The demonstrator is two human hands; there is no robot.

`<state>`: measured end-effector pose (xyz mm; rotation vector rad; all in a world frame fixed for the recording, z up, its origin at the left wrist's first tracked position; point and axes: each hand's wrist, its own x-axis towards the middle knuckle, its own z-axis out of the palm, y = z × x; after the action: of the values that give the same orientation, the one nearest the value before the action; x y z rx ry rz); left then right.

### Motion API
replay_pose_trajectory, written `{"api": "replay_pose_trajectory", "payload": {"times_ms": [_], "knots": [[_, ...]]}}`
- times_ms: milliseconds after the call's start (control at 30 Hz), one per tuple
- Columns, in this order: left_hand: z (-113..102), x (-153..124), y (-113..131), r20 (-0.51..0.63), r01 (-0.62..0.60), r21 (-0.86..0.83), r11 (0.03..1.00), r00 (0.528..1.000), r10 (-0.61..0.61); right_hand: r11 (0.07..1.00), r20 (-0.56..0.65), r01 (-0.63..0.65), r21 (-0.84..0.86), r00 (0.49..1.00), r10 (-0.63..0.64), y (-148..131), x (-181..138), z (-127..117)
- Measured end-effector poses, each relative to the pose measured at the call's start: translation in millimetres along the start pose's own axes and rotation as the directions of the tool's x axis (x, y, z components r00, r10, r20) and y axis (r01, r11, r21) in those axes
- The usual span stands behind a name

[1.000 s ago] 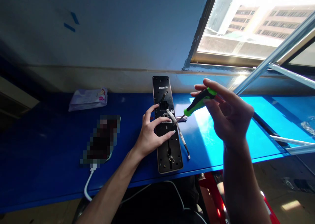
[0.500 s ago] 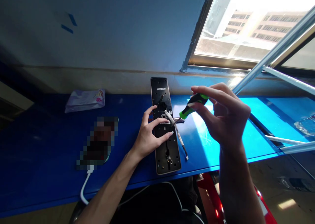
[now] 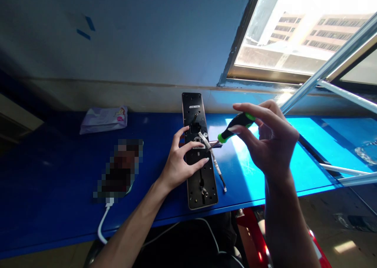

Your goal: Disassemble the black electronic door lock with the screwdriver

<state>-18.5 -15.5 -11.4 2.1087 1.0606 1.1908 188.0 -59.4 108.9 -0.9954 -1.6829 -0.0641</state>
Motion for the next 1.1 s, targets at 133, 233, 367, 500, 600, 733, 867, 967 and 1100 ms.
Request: {"api": "replay_pose_trajectory", "payload": {"times_ms": [133,233,367,500,600,733,867,967,1100], "knots": [[-0.3,-0.2,-0.1,0.002,0.002,0.005,1.0,1.0,-0.002,0.983,0.168,-0.055,0.176,0.985,0.025,-4.2,-0.8,0.7],[-0.4,-0.4,-0.7,0.007,0.009,-0.013,1.0,1.0,-0.009,0.979,0.148,-0.074,0.192,0.988,0.045,-6.6,-1.9,1.1],[-0.3,-0.7,-1.5,0.012,0.021,-0.047,0.999,1.0,-0.021,0.997,0.024,-0.044,0.066,0.999,0.043,-6.0,-1.2,1.2],[0.3,-0.7,-1.4,0.027,0.042,-0.077,0.996,0.999,-0.04,0.956,0.226,-0.15,0.252,0.97,0.093,-4.3,0.0,-2.6],[0.3,-0.1,-0.2,0.011,0.041,-0.079,0.996,0.999,-0.04,0.928,0.305,-0.184,0.323,0.949,0.081,-4.8,0.2,-4.3],[-0.3,0.6,0.9,-0.014,0.011,-0.066,0.998,1.0,-0.012,0.973,0.168,-0.095,0.212,0.984,0.06,-3.9,-1.4,-1.6],[-0.5,0.7,-0.7,-0.016,0.004,-0.061,0.998,1.0,-0.005,0.976,0.115,-0.121,0.182,0.988,0.101,-1.5,-6.5,-0.6],[-0.3,0.7,-2.6,-0.021,-0.01,-0.058,0.998,1.0,0.008,0.958,0.216,-0.172,0.228,0.969,0.122,-2.4,-10.7,-1.8],[0.3,0.6,-3.9,-0.028,-0.018,-0.059,0.998,0.999,0.016,0.956,0.211,-0.21,0.205,0.963,0.166,-5.9,-14.7,-0.8]]}}
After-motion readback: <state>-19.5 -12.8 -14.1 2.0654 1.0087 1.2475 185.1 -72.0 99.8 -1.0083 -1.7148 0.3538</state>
